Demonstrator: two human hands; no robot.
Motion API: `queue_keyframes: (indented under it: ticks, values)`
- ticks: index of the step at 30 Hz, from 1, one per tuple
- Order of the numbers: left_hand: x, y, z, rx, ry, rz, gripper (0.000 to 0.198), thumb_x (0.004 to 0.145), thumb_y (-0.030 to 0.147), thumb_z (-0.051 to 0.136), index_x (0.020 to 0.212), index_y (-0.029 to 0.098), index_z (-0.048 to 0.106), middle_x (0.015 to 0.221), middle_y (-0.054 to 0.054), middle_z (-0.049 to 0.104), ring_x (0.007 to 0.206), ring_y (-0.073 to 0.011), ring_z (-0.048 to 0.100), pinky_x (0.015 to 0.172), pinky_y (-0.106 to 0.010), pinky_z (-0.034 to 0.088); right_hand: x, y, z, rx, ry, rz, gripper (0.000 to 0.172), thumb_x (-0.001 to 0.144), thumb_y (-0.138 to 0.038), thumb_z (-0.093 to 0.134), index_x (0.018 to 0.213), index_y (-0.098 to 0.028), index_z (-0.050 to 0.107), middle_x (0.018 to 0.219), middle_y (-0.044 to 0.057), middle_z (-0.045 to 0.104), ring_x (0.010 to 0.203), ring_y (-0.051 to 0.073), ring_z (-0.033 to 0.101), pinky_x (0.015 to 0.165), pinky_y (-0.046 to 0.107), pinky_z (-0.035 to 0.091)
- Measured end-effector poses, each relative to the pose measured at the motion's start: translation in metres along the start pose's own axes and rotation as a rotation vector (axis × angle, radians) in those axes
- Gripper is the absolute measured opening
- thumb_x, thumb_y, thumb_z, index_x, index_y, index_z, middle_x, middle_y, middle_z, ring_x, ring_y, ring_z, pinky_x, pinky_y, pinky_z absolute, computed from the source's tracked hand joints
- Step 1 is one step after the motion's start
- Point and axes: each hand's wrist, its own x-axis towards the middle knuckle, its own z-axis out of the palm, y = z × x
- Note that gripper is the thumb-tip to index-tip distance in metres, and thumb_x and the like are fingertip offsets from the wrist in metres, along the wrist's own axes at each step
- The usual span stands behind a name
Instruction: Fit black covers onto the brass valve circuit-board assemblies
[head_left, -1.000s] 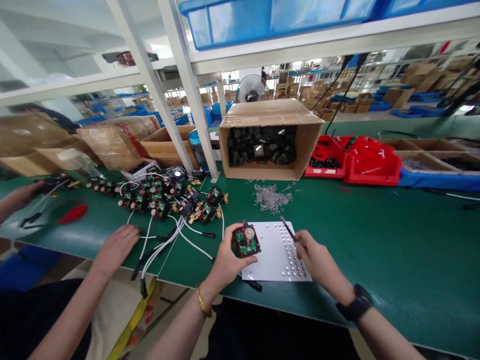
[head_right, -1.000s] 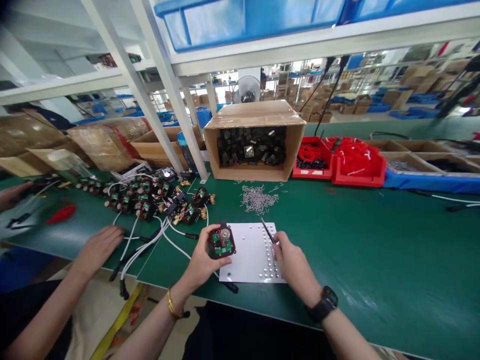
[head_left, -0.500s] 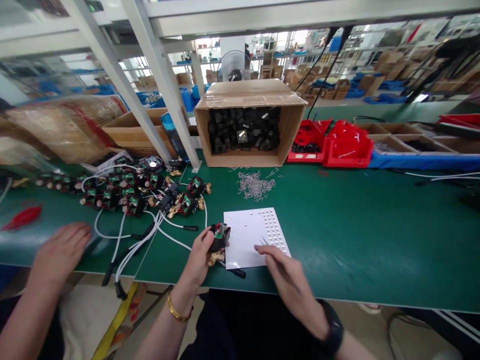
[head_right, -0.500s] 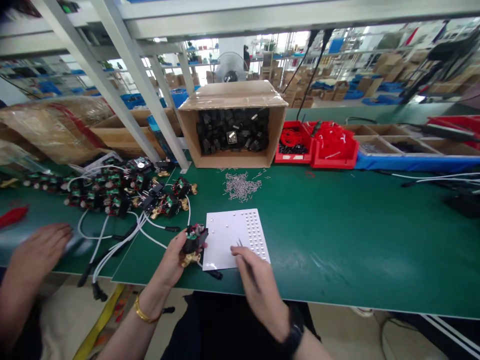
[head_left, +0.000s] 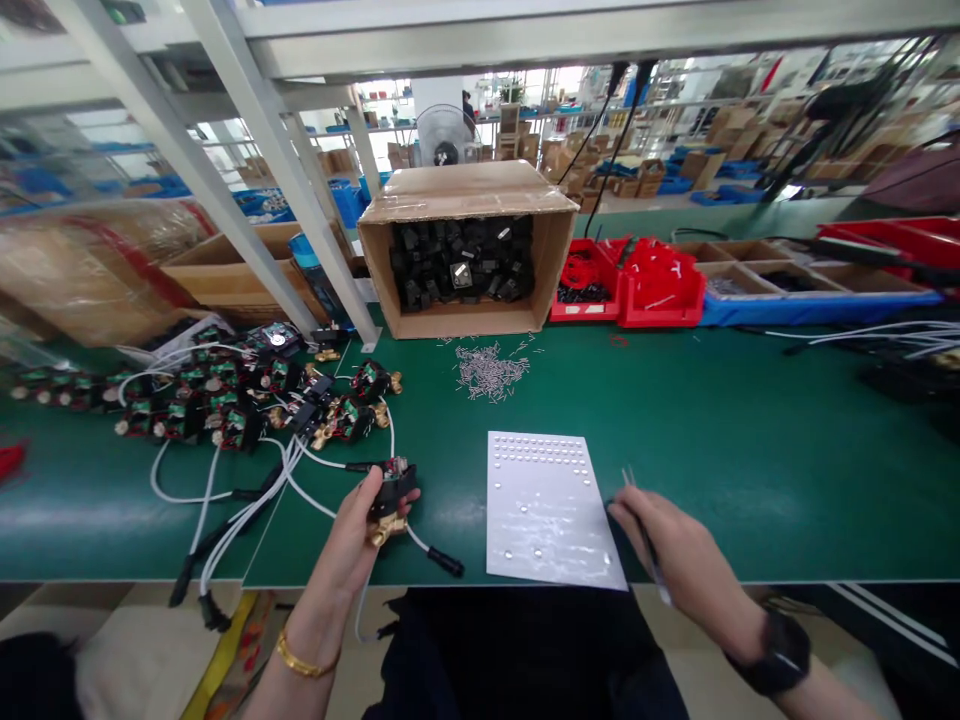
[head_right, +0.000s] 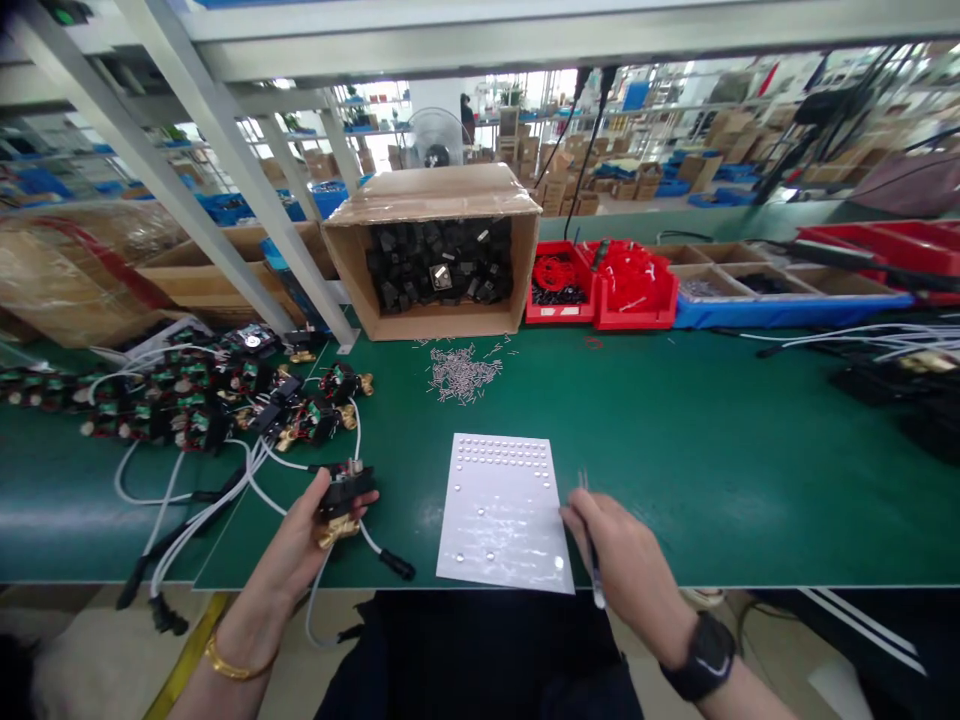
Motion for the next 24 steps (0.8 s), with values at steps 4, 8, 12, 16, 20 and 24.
queue_keyframes:
  ticks: [4,8,12,16,20,24]
  values:
    - [-0.004,-0.002,0.004,0.074,-0.008,0.081,0.046,0.064,0.041,0.076,0.099,0.013,0.062,0.090,-0.007,0.068,0.077,-0.0174,0.066,0.065,-0.023,0.054,0.009,-0.014,0.007,-0.053,0.143,0.139,0.030,0.096,-0.033,0.032,0.110,-0.015,0.053,0.096,0.015,0.060,0.092,0.029,0.056,0.076,0.042,0.049]
    - [-0.011,-0.003,0.010,0.171,0.026,0.170,0.051,0.058,0.034,0.081,0.101,0.018,0.061,0.098,-0.002,0.066,0.085,-0.0137,0.064,0.072,-0.019,0.052,0.034,-0.093,0.056,-0.047,0.045,0.087,0.044,0.088,-0.031,0.051,0.126,-0.010,0.045,0.138,0.020,0.036,0.126,0.043,0.028,0.093,0.063,0.034]
    - [-0.014,-0.002,0.010,0.203,0.042,0.173,0.055,0.056,0.036,0.082,0.103,0.020,0.060,0.099,0.000,0.065,0.087,-0.0122,0.061,0.073,-0.017,0.050,0.055,-0.123,0.078,-0.039,0.010,-0.047,0.059,0.083,-0.042,0.060,0.126,-0.005,0.045,0.142,0.023,0.028,0.133,0.044,0.007,0.102,0.066,0.016]
    - [-0.013,0.001,0.003,0.180,0.099,0.133,0.063,0.049,0.039,0.085,0.103,0.021,0.060,0.099,0.000,0.064,0.086,-0.0131,0.060,0.071,-0.018,0.051,0.036,-0.075,0.049,0.128,-0.217,-0.531,0.040,0.086,-0.043,0.058,0.112,-0.013,0.055,0.136,0.014,0.043,0.134,0.030,0.020,0.109,0.050,0.017]
    - [-0.013,-0.001,0.002,0.174,0.120,0.121,0.063,0.048,0.040,0.085,0.103,0.022,0.059,0.101,0.001,0.063,0.086,-0.0133,0.059,0.069,-0.018,0.050,-0.001,-0.023,0.017,0.213,-0.252,-0.514,0.013,0.092,-0.027,0.051,0.100,-0.020,0.058,0.124,0.006,0.056,0.125,0.021,0.038,0.107,0.044,0.026]
    - [-0.014,-0.011,0.012,0.251,-0.030,0.155,0.059,0.057,0.038,0.080,0.109,0.021,0.057,0.105,-0.003,0.062,0.092,-0.0158,0.058,0.074,-0.020,0.049,-0.012,-0.007,0.021,0.089,0.065,-0.046,0.035,0.093,-0.023,0.043,0.127,-0.015,0.043,0.127,0.014,0.052,0.128,0.029,0.032,0.101,0.055,0.031]
